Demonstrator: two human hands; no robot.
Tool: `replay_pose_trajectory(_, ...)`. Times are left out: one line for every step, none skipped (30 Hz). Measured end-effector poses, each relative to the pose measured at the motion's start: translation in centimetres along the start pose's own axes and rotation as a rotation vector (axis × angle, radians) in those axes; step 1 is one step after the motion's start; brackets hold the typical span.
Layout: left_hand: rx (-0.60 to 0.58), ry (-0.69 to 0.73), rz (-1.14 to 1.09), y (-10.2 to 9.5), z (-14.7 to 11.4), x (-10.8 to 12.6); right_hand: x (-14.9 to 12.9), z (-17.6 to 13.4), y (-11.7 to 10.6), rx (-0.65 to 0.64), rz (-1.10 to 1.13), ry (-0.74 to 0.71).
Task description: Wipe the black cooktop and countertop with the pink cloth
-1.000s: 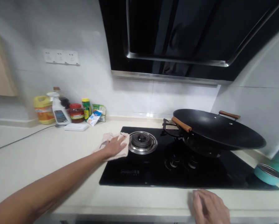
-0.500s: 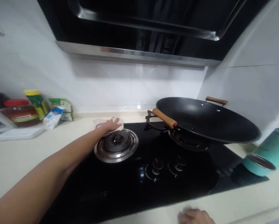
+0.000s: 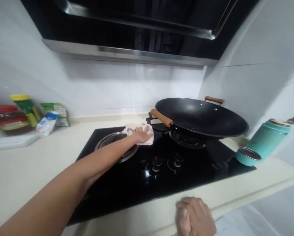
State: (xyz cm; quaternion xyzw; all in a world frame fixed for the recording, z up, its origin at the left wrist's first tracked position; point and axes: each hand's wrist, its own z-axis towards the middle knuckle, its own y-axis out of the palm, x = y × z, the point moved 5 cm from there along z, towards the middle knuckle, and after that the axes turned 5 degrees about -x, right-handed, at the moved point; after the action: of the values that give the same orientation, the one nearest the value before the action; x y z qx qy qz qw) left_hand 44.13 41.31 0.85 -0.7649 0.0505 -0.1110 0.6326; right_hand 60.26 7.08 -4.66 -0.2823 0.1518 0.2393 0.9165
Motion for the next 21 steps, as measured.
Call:
replay_pose_trajectory(-0.003, 0.021, 0.003, 0.2, -1.0, 0.6, -0.2, 0.1, 0.0, 0.012, 0.011, -0.018)
replay_pose_trajectory(-0.005, 0.043, 0.005, 0.3, -2.0, 1.3, -0.3, 0.3, -0.1, 0.025, 0.016, -0.037)
replay_pose_trajectory(-0.005, 0.066, 0.006, 0.5, -3.0, 1.9, -0.4, 0.3, -0.1, 0.035, 0.019, -0.054)
replay_pose_trajectory(-0.005, 0.088, 0.007, 0.6, -4.1, 2.4, -0.4, 0.4, -0.1, 0.042, 0.020, -0.070)
replay_pose_trajectory(-0.006, 0.111, 0.007, 0.7, -5.1, 2.8, -0.4, 0.4, -0.1, 0.045, 0.020, -0.084)
replay_pose_trajectory(-0.006, 0.133, 0.006, 0.8, -6.1, 3.1, -0.4, 0.3, 0.0, 0.046, 0.020, -0.096)
replay_pose_trajectory(-0.008, 0.155, 0.005, 0.9, -7.1, 3.3, -0.4, 0.3, 0.0, 0.047, 0.019, -0.104)
replay_pose_trajectory(-0.010, 0.177, 0.002, 1.0, -8.1, 3.4, -0.3, 0.3, 0.1, 0.045, 0.016, -0.110)
replay_pose_trajectory(-0.012, 0.197, -0.002, 1.1, -9.0, 3.4, -0.3, 0.2, 0.1, 0.043, 0.012, -0.116)
replay_pose_trajectory(-0.014, 0.218, -0.007, 1.1, -9.8, 3.4, -0.2, 0.2, 0.1, 0.039, 0.008, -0.119)
replay_pose_trajectory(-0.014, 0.238, -0.013, 1.2, -10.7, 3.3, -0.2, 0.2, 0.2, 0.035, 0.004, -0.121)
replay_pose_trajectory(-0.013, 0.258, -0.020, 1.3, -11.5, 3.2, -0.2, 0.1, 0.2, 0.030, 0.001, -0.120)
replay_pose_trajectory(-0.010, 0.277, -0.028, 1.3, -12.3, 3.1, -0.1, 0.1, 0.2, 0.027, -0.004, -0.117)
replay_pose_trajectory(-0.006, 0.295, -0.036, 1.4, -13.0, 3.0, -0.1, 0.1, 0.2, 0.025, -0.007, -0.111)
replay_pose_trajectory(-0.001, 0.312, -0.045, 1.4, -13.8, 2.9, 0.0, 0.1, 0.2, 0.022, -0.011, -0.105)
replay_pose_trajectory(0.004, 0.326, -0.054, 1.5, -14.6, 2.7, 0.0, 0.1, 0.2, 0.015, -0.016, -0.102)
replay_pose_trajectory(0.009, 0.336, -0.063, 1.7, -15.4, 2.5, 0.0, 0.1, 0.2, 0.006, -0.023, -0.100)
replay_pose_trajectory(0.015, 0.342, -0.073, 1.8, -16.2, 2.3, 0.1, 0.2, 0.2, -0.004, -0.030, -0.100)
replay_pose_trajectory(0.021, 0.346, -0.083, 1.9, -17.0, 2.0, 0.1, 0.2, 0.3, -0.012, -0.037, -0.102)
replay_pose_trajectory(0.027, 0.348, -0.092, 2.1, -17.8, 1.7, 0.2, 0.2, 0.3, -0.019, -0.043, -0.105)
replay_pose_trajectory(0.031, 0.350, -0.101, 2.2, -18.7, 1.4, 0.2, 0.2, 0.3, -0.023, -0.050, -0.107)
